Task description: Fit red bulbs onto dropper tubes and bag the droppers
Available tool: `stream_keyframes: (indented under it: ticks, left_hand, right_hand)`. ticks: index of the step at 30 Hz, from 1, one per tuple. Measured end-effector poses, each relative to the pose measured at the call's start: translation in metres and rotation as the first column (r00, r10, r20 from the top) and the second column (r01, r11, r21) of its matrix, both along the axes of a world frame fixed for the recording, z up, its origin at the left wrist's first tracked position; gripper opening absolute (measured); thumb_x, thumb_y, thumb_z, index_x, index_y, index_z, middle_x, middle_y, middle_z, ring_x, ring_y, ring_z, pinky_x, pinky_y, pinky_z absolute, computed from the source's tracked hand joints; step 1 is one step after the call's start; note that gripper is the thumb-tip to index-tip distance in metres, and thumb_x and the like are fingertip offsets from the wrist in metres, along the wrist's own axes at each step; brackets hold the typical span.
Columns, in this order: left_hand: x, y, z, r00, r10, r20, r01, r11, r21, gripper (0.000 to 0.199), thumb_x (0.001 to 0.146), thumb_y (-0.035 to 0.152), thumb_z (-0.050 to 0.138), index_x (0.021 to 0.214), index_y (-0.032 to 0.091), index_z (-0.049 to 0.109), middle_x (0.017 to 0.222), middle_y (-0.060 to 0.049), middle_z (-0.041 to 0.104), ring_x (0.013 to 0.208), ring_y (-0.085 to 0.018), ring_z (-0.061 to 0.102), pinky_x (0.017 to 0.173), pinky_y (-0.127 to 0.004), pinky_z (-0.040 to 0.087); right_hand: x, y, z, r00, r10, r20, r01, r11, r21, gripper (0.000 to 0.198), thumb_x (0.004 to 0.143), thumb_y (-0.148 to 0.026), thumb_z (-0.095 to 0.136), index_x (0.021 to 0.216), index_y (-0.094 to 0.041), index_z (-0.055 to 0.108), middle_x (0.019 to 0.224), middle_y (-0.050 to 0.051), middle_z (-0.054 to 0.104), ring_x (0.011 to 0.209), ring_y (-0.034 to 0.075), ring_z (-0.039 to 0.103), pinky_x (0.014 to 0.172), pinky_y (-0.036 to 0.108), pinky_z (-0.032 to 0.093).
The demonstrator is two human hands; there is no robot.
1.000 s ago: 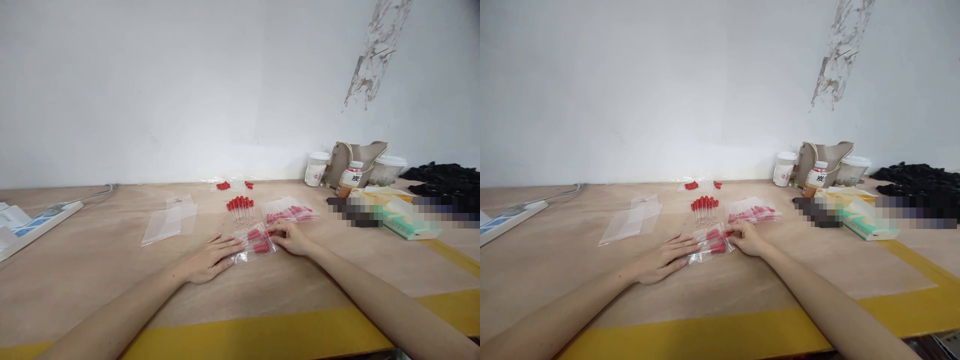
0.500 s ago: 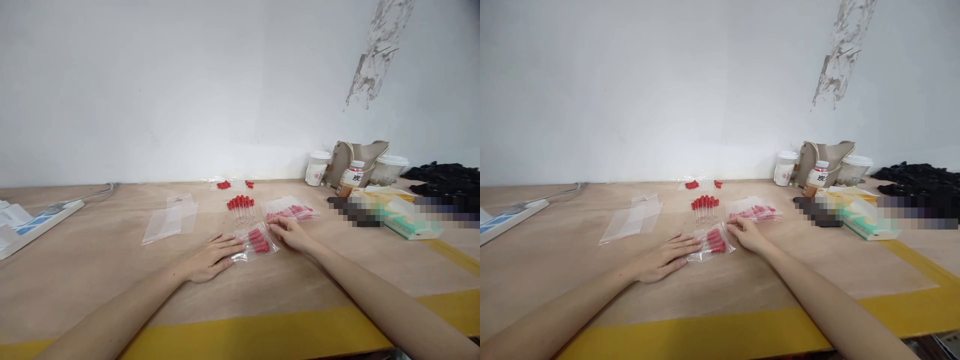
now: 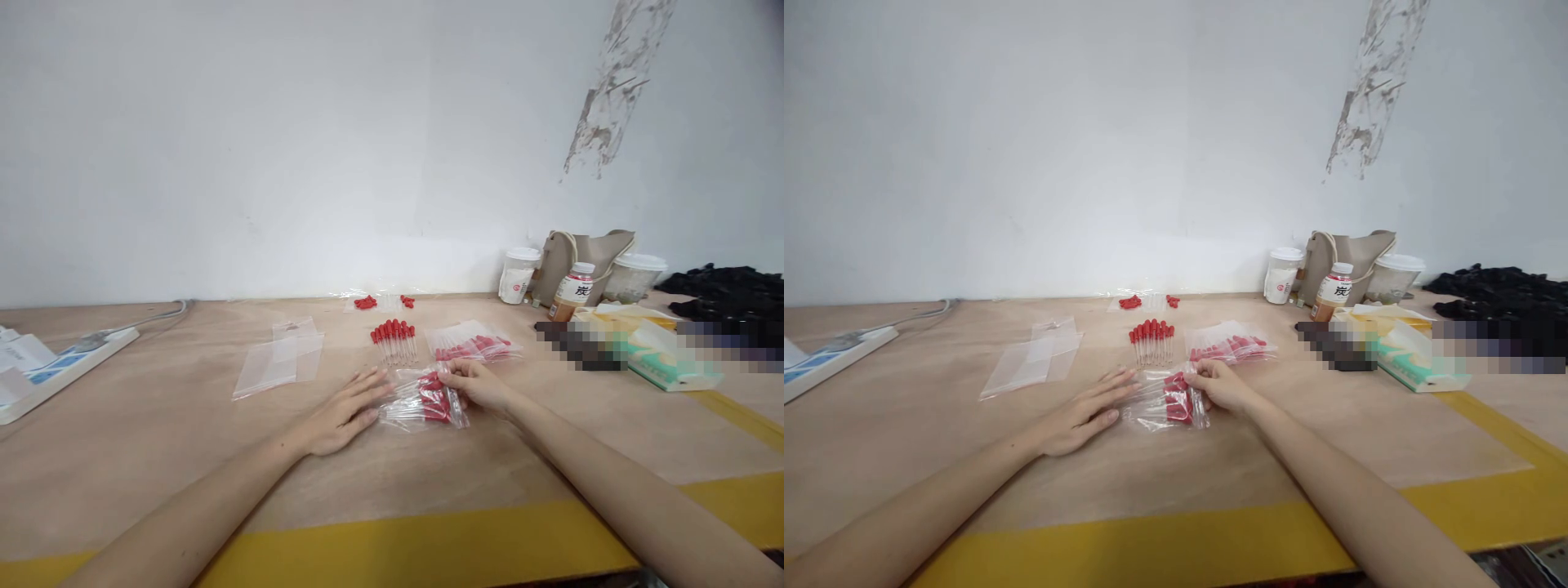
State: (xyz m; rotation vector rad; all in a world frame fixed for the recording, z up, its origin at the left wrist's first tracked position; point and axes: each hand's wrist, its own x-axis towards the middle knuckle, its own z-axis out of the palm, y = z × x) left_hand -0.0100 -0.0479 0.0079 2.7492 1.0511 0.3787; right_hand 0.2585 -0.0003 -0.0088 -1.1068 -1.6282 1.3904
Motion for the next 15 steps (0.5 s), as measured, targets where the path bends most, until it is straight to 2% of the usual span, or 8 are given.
stream_keyframes:
  ticks: [3,5,7,10,13,15]
  left_hand:
    - [-0.007,0.011,-0.007,0.977,0.213,0.007,-0.212,0.970,0.118,0.045,0.091,0.040,0.025,0.134,0.028,0.026,0.144,-0.002,0.016,0.131,-0.022,0.008,0.105,-0.044,0.009]
    - [-0.015,0.021,-0.010,0.922,0.388,-0.010,-0.377,0.902,0.211,0.047,0.089,0.045,0.029,0.133,0.028,0.030,0.143,-0.004,0.018,0.131,-0.027,0.006,0.104,-0.048,0.007]
    - [-0.024,0.031,-0.008,0.815,0.579,-0.019,-0.553,0.787,0.273,0.050,0.086,0.048,0.031,0.131,0.025,0.035,0.142,-0.009,0.019,0.130,-0.033,0.006,0.101,-0.053,0.007]
    - [-0.042,0.042,-0.003,0.598,0.799,-0.063,-0.766,0.593,0.246,0.058,0.084,0.051,0.029,0.132,0.019,0.032,0.140,-0.017,0.021,0.127,-0.041,0.008,0.096,-0.059,0.010]
    - [-0.061,0.048,-0.003,0.392,0.913,-0.110,-0.888,0.407,0.213,0.069,0.081,0.056,0.027,0.133,0.011,0.029,0.139,-0.023,0.017,0.125,-0.046,0.007,0.090,-0.066,0.009]
    - [-0.071,0.052,-0.007,0.289,0.948,-0.135,-0.929,0.312,0.199,0.073,0.081,0.056,0.025,0.133,0.005,0.028,0.138,-0.028,0.016,0.125,-0.047,0.007,0.086,-0.069,0.012]
  right_hand:
    - [0.012,0.004,0.008,0.962,-0.099,-0.252,0.089,0.995,-0.053,0.028,0.064,-0.038,0.066,0.067,-0.018,0.048,0.054,-0.004,0.055,0.043,0.008,0.050,0.041,0.019,0.040]
    - [0.024,0.011,0.013,0.886,-0.227,-0.403,0.222,0.973,-0.061,0.023,0.065,-0.032,0.066,0.068,-0.018,0.048,0.062,-0.002,0.060,0.051,0.010,0.056,0.047,0.022,0.047]
    - [0.036,0.019,0.018,0.789,-0.346,-0.507,0.363,0.929,-0.069,0.016,0.068,-0.028,0.063,0.072,-0.018,0.051,0.067,0.000,0.062,0.056,0.012,0.059,0.050,0.024,0.050]
    - [0.047,0.033,0.018,0.661,-0.480,-0.577,0.518,0.848,-0.112,0.011,0.070,-0.020,0.061,0.071,-0.019,0.050,0.068,-0.001,0.061,0.054,0.011,0.059,0.049,0.023,0.052]
    - [0.045,0.046,0.007,0.578,-0.568,-0.586,0.589,0.787,-0.183,0.018,0.069,-0.016,0.061,0.066,-0.020,0.043,0.066,-0.003,0.058,0.055,0.010,0.059,0.053,0.022,0.054]
    - [0.041,0.052,-0.003,0.561,-0.611,-0.559,0.629,0.753,-0.191,0.023,0.068,-0.018,0.062,0.065,-0.021,0.040,0.064,-0.003,0.056,0.057,0.010,0.059,0.056,0.023,0.055]
